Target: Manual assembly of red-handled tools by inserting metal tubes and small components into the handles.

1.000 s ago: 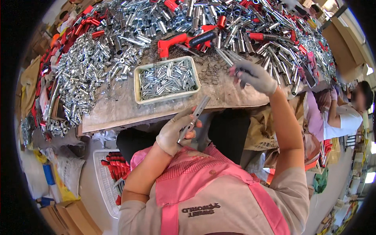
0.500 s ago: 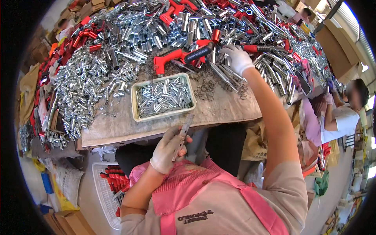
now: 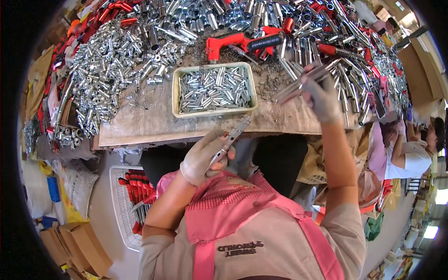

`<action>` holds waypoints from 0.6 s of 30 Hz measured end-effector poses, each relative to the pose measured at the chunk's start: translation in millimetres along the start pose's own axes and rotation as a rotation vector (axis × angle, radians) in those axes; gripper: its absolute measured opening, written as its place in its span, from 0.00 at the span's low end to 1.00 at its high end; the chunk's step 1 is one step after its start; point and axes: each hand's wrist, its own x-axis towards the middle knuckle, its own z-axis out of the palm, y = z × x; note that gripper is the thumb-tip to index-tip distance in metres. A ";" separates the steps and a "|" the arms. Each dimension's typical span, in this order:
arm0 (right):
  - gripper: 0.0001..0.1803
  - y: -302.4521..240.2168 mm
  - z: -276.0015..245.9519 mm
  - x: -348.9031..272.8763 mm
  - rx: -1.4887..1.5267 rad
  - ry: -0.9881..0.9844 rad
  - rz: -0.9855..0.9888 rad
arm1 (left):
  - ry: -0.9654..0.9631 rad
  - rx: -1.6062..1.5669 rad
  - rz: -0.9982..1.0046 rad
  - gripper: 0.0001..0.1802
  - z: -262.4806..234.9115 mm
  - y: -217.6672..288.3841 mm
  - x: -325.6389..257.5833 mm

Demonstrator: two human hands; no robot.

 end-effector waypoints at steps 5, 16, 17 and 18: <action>0.14 25.1 57.7 -62.5 0.264 -0.096 0.240 | -0.088 0.180 -0.010 0.25 2.5 3.3 -10.8; 0.12 18.8 98.2 -60.8 -0.495 -0.653 -0.263 | -0.107 0.236 -0.064 0.28 -19.1 -1.8 -41.6; 0.12 14.5 104.1 -64.8 -0.554 -0.654 -0.141 | -0.105 0.234 -0.067 0.28 -20.3 -1.7 -41.9; 0.12 18.6 108.5 -66.5 -0.551 -0.655 -0.137 | -0.112 0.195 -0.088 0.27 -21.7 -1.2 -41.6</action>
